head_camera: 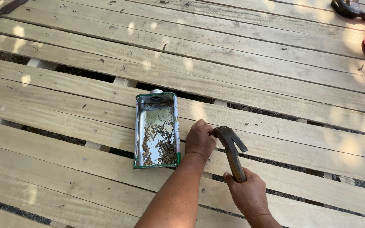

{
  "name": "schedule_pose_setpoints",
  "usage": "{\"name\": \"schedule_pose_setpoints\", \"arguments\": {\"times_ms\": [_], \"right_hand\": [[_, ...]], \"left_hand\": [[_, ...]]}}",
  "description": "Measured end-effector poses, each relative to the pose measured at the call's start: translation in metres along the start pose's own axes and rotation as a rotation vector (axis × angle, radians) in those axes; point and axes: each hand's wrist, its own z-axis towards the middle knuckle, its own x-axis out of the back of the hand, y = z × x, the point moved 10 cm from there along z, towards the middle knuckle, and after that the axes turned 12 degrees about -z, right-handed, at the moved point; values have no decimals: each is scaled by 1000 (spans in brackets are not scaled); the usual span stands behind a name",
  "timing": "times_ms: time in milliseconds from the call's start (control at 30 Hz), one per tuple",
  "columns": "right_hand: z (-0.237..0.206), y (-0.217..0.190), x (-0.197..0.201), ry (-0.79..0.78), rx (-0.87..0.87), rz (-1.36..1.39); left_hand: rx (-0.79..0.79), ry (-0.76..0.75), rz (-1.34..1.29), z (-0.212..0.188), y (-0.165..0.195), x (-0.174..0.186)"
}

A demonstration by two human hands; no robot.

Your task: The person repeatedly picks nails from a metal tin and hammers them into a wooden slatted surface. They hold the nail with one hand and strike it with a hammer in the other, moving along the planks to secure multiple nails.

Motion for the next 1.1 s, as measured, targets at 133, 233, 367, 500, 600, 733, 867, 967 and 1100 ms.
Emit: {"name": "schedule_pose_setpoints", "arguments": {"times_ms": [133, 233, 367, 500, 600, 733, 867, 967, 1100], "right_hand": [[1, -3, 5, -14, -31, -68], [4, -2, 8, -20, -31, -56], [9, -2, 8, -45, -10, -142], [5, -4, 16, -4, -4, -155], [-2, -10, 26, 48, 3, -66], [-3, -26, 41, 116, 110, 2], [2, -35, 36, 98, 197, -30], [10, -22, 21, -18, 69, -230], [17, -21, 21, -39, 34, -268]], "left_hand": [[-28, -3, 27, -1, 0, -2], [-40, 4, -9, -2, 1, -2], [-77, 12, 34, -1, 5, -1], [-32, -53, -113, -2, 0, 3], [56, 8, -186, -9, -15, 19], [50, 129, -129, -10, -21, 32], [144, 66, -147, -2, -36, 23], [111, 60, -142, 1, -33, 23], [120, 35, -103, 3, -31, 25]]}}
